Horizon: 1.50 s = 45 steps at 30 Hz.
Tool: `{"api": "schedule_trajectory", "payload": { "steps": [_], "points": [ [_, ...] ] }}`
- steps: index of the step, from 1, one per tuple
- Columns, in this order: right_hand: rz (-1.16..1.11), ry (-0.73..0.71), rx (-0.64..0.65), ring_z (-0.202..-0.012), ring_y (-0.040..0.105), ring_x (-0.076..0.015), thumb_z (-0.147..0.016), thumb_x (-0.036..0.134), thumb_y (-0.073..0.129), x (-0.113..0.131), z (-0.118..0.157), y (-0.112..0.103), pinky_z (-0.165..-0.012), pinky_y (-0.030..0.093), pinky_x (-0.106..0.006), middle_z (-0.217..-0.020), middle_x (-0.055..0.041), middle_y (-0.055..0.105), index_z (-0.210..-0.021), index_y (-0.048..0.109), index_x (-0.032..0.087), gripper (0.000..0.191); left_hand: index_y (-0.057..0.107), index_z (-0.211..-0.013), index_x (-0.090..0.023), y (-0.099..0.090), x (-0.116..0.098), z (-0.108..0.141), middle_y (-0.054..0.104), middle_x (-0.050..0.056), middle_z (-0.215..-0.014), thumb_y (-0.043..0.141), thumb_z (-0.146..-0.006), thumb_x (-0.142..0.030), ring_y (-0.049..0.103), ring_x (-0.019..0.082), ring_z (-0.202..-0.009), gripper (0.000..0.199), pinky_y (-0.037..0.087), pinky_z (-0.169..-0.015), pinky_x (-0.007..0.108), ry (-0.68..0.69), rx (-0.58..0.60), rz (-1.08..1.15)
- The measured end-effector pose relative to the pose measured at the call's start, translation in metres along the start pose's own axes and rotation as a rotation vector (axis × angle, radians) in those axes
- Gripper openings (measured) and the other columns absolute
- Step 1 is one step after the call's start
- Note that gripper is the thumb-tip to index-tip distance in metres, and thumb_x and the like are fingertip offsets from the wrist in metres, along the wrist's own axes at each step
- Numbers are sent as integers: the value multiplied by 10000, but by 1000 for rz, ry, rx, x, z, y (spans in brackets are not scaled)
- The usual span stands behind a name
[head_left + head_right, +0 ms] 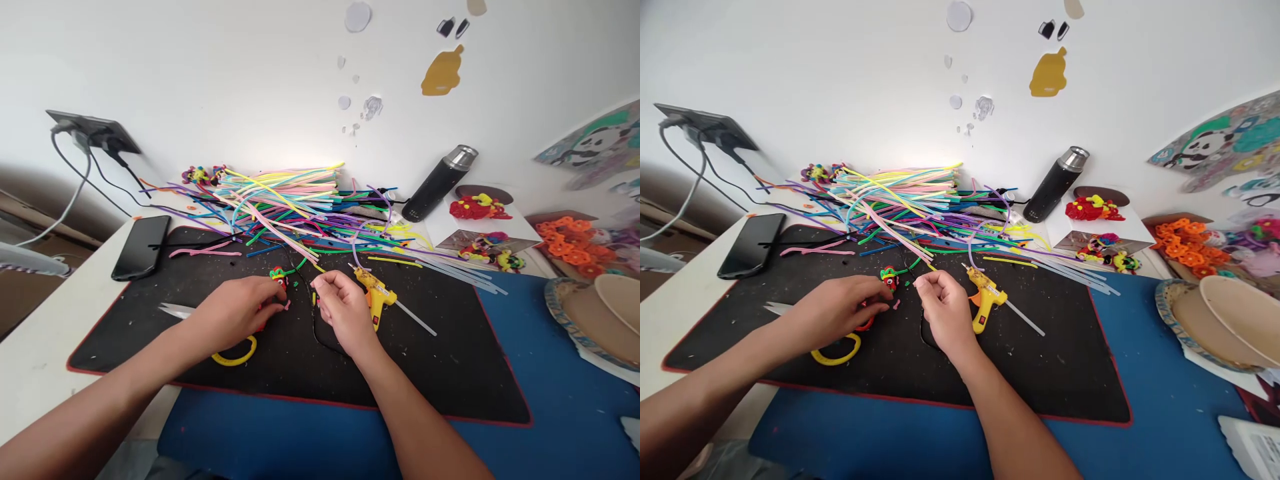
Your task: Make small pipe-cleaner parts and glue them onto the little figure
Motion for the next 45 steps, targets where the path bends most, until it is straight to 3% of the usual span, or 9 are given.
{"api": "schedule_trajectory", "payload": {
  "steps": [10,21,25,29,32,40,45],
  "points": [
    [16,-33,12,-454,305,-84,-855,584,781,0,1,2,-432,236,-241,-531,97,382,-841,640,211,400,727,-1054,-229,26,0,-3,806,111,-1044,476,-1052,-292,760,296,-929,258,489,-737,336,-18,18,-322],
    [75,-31,32,-467,327,-85,-873,606,760,-2,4,3,-445,252,-241,-555,88,412,-853,635,207,419,703,-1028,-231,35,2,-1,796,76,-969,455,-1053,-272,752,261,-863,253,472,-692,318,8,10,-367],
    [100,-35,37,-476,330,-86,-886,599,749,-3,4,3,-452,256,-244,-577,81,427,-859,636,207,408,697,-1005,-235,28,-1,-1,772,30,-892,511,-1005,-282,717,237,-796,192,436,-667,307,-65,42,-186],
    [114,-44,40,-481,336,-88,-900,584,737,-5,4,2,-456,263,-243,-583,78,435,-864,637,209,390,712,-962,-230,13,-8,-1,619,-34,-681,599,-977,-446,577,166,-623,244,398,-607,269,-165,60,268],
    [123,-52,37,-482,322,-84,-911,576,730,-7,3,1,-454,246,-241,-592,76,440,-870,643,207,381,719,-969,-208,0,-11,-3,516,-58,-640,653,-954,-528,488,135,-590,327,363,-571,244,-208,31,561],
    [174,-64,89,-496,323,-89,-932,553,712,-5,6,3,-456,234,-241,-600,73,432,-909,658,204,354,723,-934,-176,-12,-12,-8,564,-22,-727,705,-917,-528,429,126,-626,353,330,-560,236,-230,-59,655],
    [231,-70,127,-508,338,-93,-961,482,684,-2,9,6,-465,259,-237,-604,71,445,-921,665,200,286,713,-918,-178,-11,-16,-10,464,-57,-637,700,-918,-522,380,119,-587,344,286,-539,233,-227,-41,667]
  ]
}}
Point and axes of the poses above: each hand's wrist, its own z-axis away from the middle knuckle, its own y-axis out of the palm, x = y × z, the point moved 2 cm from there along -z, towards the middle knuckle
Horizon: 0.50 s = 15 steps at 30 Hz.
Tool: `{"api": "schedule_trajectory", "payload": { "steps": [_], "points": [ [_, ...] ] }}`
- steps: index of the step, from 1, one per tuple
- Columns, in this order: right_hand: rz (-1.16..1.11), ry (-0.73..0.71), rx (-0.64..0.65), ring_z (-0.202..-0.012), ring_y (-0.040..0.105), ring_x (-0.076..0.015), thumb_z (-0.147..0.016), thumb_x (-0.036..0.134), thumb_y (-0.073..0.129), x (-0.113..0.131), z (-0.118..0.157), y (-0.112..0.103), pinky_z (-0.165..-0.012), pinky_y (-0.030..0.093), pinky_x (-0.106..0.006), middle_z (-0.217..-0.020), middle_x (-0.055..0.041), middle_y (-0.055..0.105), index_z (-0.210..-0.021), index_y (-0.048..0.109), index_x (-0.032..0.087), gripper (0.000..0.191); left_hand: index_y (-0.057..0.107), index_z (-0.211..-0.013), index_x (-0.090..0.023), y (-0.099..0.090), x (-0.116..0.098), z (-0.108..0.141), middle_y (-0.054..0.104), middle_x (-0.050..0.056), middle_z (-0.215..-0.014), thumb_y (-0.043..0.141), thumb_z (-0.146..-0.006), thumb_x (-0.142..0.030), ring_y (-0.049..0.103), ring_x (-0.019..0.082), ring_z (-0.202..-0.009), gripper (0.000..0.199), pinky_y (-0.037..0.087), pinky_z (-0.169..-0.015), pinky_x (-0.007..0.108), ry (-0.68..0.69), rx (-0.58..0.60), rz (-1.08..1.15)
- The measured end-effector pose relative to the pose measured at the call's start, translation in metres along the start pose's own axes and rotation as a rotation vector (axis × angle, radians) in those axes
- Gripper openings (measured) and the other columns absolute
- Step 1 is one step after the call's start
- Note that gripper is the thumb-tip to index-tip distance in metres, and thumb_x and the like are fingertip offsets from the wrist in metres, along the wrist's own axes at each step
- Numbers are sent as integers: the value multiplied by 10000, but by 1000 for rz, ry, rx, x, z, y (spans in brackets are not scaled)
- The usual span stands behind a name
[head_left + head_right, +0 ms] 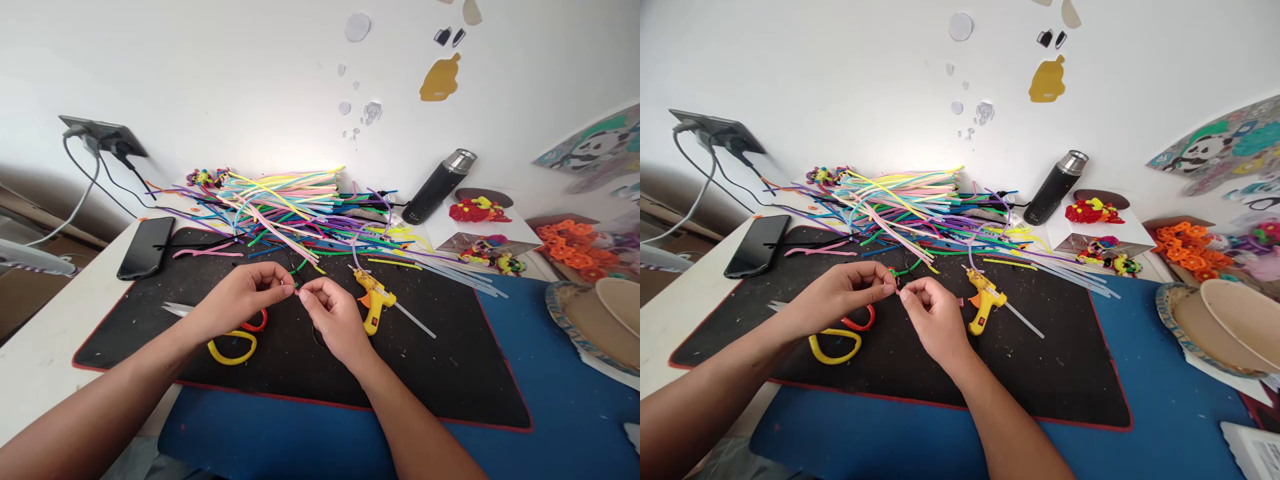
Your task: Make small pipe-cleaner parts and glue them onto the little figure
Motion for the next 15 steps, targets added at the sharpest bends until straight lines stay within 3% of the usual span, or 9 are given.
{"api": "schedule_trajectory", "payload": {
  "steps": [4,10,15],
  "points": [
    [23,-2,-5,-503,347,-93,-955,458,681,4,1,1,-465,271,-236,-602,71,450,-907,659,198,265,709,-907,-178,3,0,-2,456,-64,-633,717,-911,-536,365,113,-584,358,267,-540,234,-1,14,27],
    [0,-2,-21,-479,312,-85,-942,453,684,7,3,1,-452,239,-237,-575,82,421,-852,623,203,273,740,-984,-193,3,1,-3,627,-14,-789,718,-914,-533,480,133,-670,348,355,-594,235,-1,39,135],
    [-72,2,-46,-467,287,-79,-928,467,704,4,3,1,-446,217,-238,-566,90,402,-845,615,206,288,723,-912,-186,2,1,-1,575,-30,-715,746,-886,-536,444,121,-621,351,338,-557,228,-22,23,152]
  ]
}}
Point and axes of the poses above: each hand's wrist, its own z-axis away from the middle knuckle, its own y-axis out of the palm, x = y × z, the point moved 2 cm from there along -z, towards the middle knuckle
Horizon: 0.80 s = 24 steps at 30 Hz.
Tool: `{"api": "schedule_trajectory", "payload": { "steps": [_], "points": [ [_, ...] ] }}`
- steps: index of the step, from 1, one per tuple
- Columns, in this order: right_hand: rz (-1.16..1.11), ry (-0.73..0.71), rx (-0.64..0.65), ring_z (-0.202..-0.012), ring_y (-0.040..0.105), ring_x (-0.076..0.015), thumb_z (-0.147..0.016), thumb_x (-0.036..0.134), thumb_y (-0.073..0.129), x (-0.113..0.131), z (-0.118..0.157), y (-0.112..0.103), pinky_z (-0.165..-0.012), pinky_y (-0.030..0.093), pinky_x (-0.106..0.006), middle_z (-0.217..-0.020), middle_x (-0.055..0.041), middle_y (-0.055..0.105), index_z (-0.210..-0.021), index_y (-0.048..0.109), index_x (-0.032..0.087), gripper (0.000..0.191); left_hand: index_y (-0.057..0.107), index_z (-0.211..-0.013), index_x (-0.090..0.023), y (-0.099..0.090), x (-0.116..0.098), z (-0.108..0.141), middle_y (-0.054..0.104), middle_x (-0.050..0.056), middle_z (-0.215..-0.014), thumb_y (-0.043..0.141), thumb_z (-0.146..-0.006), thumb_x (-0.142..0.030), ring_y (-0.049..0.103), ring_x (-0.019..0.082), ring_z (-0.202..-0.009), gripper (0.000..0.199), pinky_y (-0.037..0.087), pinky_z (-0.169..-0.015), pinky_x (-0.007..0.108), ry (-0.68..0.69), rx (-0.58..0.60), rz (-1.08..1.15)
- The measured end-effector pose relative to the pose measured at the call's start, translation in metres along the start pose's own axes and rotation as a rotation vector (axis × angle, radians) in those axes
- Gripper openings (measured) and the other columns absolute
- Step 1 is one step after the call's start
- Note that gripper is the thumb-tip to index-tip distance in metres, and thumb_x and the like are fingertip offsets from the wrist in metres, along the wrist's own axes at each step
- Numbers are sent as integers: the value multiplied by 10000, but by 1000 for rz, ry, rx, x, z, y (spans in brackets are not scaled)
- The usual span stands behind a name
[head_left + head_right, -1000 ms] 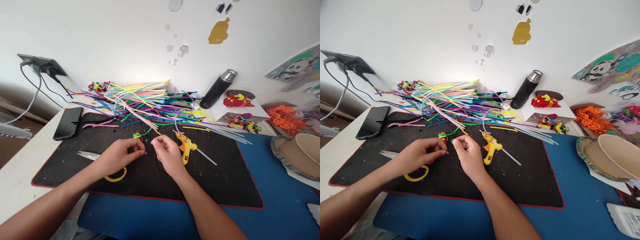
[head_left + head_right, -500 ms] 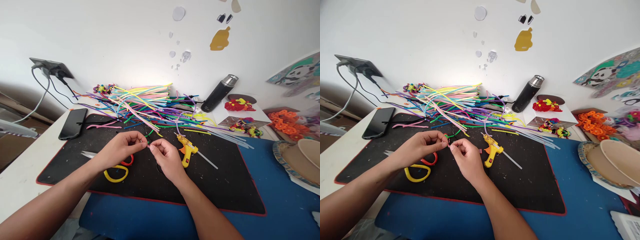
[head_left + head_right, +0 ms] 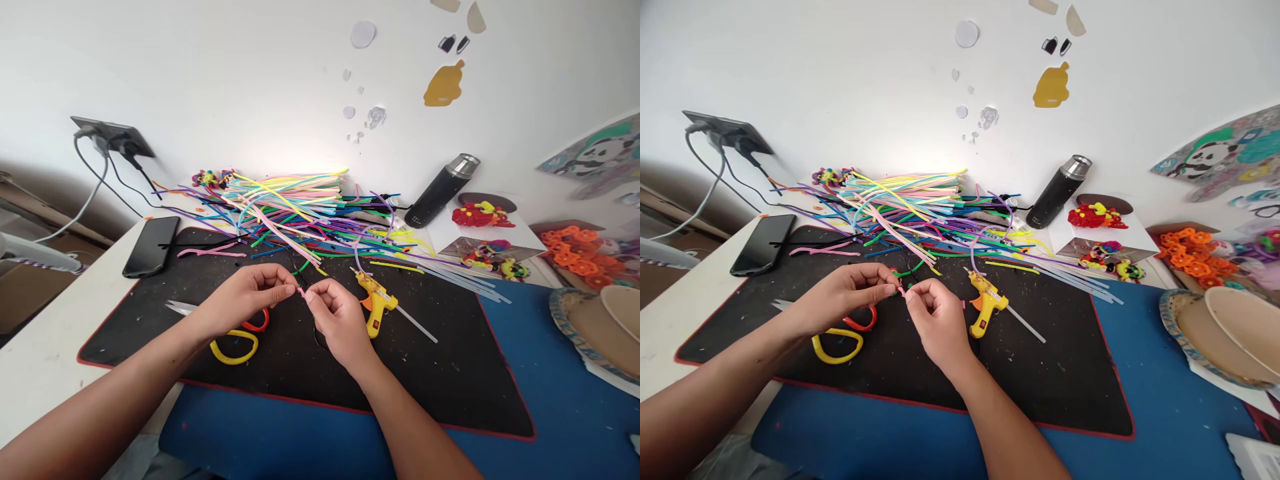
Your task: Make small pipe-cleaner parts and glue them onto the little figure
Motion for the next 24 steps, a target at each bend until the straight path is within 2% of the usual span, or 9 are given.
{"api": "schedule_trajectory", "payload": {
  "steps": [11,20,24],
  "points": [
    [-19,-2,-11,-463,279,-81,-922,528,712,-3,1,1,-437,207,-239,-562,88,393,-859,616,213,336,719,-928,-162,8,0,1,505,-45,-661,743,-884,-542,370,107,-597,383,263,-535,227,5,42,40],
    [-20,11,21,-463,279,-82,-924,549,718,-3,1,2,-437,201,-241,-560,90,380,-858,625,213,354,648,-827,-177,10,-5,1,465,-60,-633,748,-855,-548,342,99,-571,385,245,-515,224,8,17,62],
    [-46,10,4,-468,302,-89,-934,571,703,-5,0,1,-439,223,-244,-572,85,401,-913,654,209,366,627,-810,-185,9,-2,0,435,-68,-613,756,-844,-538,309,96,-552,377,224,-490,220,-14,-39,92]
  ]
}}
Point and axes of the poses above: each hand's wrist, its own z-axis away from the middle knuckle, its own y-axis out of the palm, x = y × z, the point moved 2 cm from there along -z, towards the middle knuckle
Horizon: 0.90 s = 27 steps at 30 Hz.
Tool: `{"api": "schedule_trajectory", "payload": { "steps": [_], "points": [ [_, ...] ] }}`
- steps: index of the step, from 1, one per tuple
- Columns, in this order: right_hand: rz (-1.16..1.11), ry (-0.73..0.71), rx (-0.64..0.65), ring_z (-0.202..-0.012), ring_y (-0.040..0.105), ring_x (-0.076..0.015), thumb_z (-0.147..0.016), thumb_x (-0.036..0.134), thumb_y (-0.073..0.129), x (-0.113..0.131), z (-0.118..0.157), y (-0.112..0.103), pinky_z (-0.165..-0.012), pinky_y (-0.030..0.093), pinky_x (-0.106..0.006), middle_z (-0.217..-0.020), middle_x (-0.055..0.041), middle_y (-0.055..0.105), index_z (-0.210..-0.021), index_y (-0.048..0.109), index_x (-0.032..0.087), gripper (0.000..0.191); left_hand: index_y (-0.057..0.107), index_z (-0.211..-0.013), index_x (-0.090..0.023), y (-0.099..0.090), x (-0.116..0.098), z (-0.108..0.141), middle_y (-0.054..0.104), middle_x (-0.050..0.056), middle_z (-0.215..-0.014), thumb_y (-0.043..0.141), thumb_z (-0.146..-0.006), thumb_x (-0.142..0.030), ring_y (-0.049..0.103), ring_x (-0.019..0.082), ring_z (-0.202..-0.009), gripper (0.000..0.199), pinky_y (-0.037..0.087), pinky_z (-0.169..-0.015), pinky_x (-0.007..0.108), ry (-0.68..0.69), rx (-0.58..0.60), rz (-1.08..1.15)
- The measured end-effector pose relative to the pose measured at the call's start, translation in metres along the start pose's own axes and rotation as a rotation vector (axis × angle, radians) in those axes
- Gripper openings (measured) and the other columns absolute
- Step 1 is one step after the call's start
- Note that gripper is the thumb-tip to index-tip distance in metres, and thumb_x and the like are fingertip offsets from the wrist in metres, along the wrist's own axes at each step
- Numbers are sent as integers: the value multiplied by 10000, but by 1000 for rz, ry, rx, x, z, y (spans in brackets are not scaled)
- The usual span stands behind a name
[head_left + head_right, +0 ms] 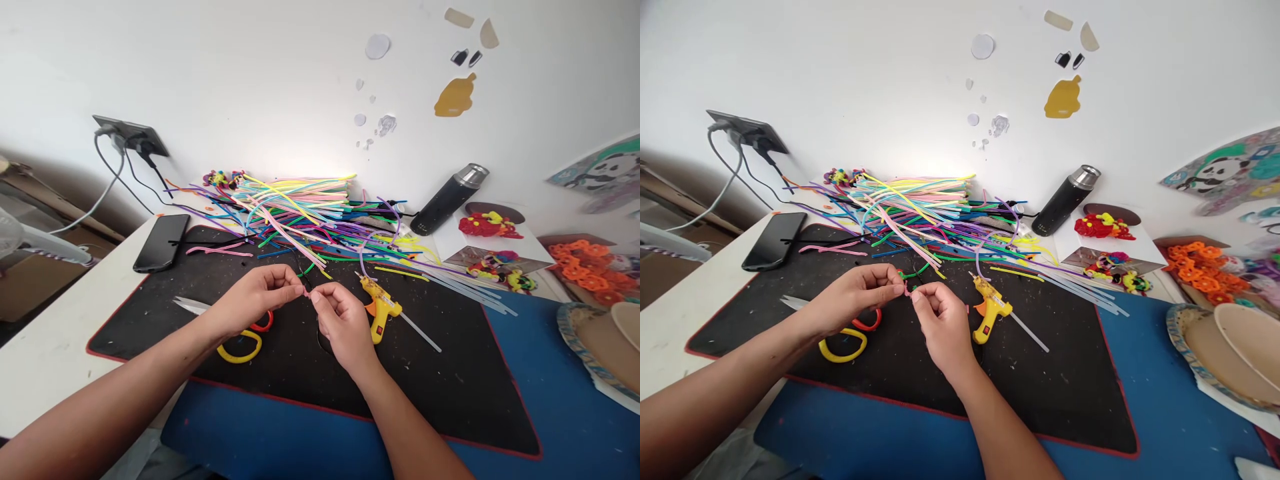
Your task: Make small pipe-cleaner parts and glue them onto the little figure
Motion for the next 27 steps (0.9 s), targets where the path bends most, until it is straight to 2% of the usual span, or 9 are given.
{"api": "schedule_trajectory", "payload": {
  "steps": [5,10,15,19,24,27],
  "points": [
    [106,-60,-42,-510,337,-104,-949,537,701,2,1,0,-475,258,-253,-607,68,439,-943,674,208,330,597,-778,-193,-1,2,0,416,-74,-595,773,-821,-540,290,93,-538,392,214,-472,214,-7,-48,19],
    [269,-135,-76,-537,391,-126,-954,461,700,8,4,2,-512,303,-272,-594,57,467,-931,678,217,246,606,-779,-187,2,3,0,426,-69,-608,761,-825,-565,292,91,-543,411,223,-470,207,-14,-30,10],
    [307,-139,-69,-510,360,-125,-964,454,670,10,5,2,-501,285,-280,-565,60,450,-882,662,221,247,596,-769,-192,4,3,-1,422,-69,-609,753,-822,-583,292,89,-536,425,217,-467,205,-17,-14,-14],
    [257,-105,-28,-499,313,-110,-952,469,679,9,5,2,-483,242,-273,-556,69,412,-872,670,212,269,603,-776,-185,3,4,-1,421,-65,-624,759,-824,-579,302,94,-557,427,223,-485,211,3,4,-5],
    [-6,46,62,-436,249,-77,-886,542,739,6,2,4,-425,195,-244,-530,104,356,-876,651,209,345,630,-809,-176,2,7,-1,435,-62,-632,776,-843,-545,310,92,-566,398,229,-507,220,22,29,59],
    [-90,103,85,-412,246,-65,-844,572,777,7,0,5,-404,192,-229,-513,115,356,-862,639,208,390,648,-819,-175,2,8,-1,451,-56,-626,787,-833,-561,327,95,-561,410,230,-502,223,12,29,93]
  ]
}}
Point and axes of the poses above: each hand's wrist, its own z-axis away from the middle knuckle, its own y-axis out of the palm, x = y × z, the point moved 2 cm from there along -z, towards the middle knuckle
